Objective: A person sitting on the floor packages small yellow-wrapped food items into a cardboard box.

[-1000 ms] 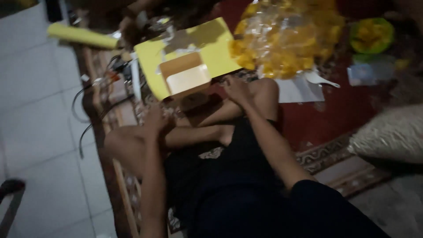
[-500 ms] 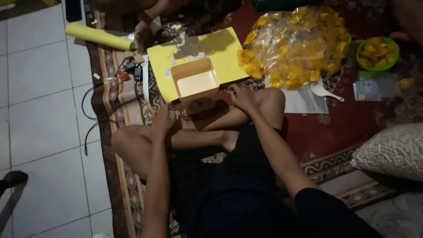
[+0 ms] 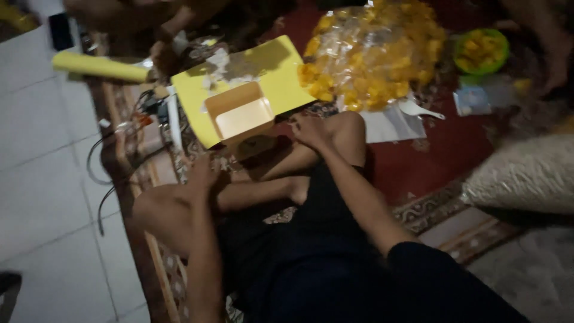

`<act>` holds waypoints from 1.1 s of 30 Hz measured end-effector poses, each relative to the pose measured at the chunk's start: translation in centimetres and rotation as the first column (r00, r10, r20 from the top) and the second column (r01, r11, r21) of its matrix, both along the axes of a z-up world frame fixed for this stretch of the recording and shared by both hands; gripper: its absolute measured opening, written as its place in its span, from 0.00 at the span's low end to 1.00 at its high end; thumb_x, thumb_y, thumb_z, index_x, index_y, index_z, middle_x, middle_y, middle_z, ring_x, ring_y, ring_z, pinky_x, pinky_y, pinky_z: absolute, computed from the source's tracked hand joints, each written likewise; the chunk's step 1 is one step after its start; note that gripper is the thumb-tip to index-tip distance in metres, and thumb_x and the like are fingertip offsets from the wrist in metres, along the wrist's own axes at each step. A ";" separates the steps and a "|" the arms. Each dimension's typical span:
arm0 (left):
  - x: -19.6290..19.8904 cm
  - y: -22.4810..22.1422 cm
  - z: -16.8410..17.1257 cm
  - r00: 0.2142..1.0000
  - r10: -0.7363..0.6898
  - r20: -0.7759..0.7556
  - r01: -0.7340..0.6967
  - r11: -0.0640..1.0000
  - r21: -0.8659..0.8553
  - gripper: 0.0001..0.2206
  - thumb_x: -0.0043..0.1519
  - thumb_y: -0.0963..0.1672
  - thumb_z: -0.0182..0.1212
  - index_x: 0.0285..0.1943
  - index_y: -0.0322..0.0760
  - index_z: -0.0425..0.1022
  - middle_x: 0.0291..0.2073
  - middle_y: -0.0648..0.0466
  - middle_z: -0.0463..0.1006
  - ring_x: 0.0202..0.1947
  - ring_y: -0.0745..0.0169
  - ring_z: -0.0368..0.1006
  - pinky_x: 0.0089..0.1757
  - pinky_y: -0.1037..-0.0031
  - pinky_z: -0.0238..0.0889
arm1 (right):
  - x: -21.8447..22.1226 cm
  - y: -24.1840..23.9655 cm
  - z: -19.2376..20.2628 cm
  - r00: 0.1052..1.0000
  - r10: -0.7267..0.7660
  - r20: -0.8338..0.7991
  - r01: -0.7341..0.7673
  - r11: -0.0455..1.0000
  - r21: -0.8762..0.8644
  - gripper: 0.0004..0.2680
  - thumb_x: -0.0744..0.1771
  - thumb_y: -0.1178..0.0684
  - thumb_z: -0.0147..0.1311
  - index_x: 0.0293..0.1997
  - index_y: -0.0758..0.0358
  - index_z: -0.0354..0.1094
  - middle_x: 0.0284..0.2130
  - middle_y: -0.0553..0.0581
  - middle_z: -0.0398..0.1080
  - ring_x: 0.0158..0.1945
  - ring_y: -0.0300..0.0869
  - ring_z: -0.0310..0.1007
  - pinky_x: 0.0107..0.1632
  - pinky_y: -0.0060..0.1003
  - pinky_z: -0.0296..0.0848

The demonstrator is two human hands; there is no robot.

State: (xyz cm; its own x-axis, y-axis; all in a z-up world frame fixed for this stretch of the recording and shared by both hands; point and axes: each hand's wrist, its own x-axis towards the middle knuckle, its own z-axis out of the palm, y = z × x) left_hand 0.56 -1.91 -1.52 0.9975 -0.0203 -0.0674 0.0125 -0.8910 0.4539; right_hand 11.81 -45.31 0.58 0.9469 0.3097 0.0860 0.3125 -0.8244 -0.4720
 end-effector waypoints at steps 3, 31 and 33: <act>-1.7 -1.0 5.1 0.987 0.033 -0.155 -0.033 0.999 -0.001 0.24 0.81 0.49 0.56 0.82 0.35 0.78 0.70 0.34 0.87 0.72 0.26 0.81 0.69 0.29 0.70 | -1.1 0.5 -0.1 0.998 -0.009 0.069 0.006 0.999 0.047 0.13 0.76 0.46 0.53 0.58 0.61 0.81 0.44 0.73 0.85 0.51 0.69 0.87 0.55 0.61 0.84; -0.3 0.1 0.5 0.996 0.014 -0.093 0.001 0.988 0.157 0.22 0.82 0.54 0.56 0.78 0.43 0.83 0.64 0.43 0.89 0.70 0.41 0.83 0.73 0.39 0.61 | -1.8 0.7 2.0 0.997 -0.015 0.074 0.004 0.990 0.138 0.13 0.77 0.49 0.50 0.60 0.65 0.79 0.36 0.75 0.83 0.42 0.69 0.87 0.50 0.63 0.83; -0.6 0.0 0.7 0.998 0.014 -0.063 -0.004 0.986 0.164 0.21 0.84 0.53 0.57 0.77 0.40 0.84 0.63 0.42 0.90 0.69 0.40 0.83 0.74 0.39 0.60 | -1.3 0.5 1.4 0.995 -0.017 0.094 0.003 0.989 0.148 0.12 0.78 0.48 0.49 0.59 0.60 0.81 0.36 0.71 0.83 0.44 0.66 0.88 0.51 0.58 0.84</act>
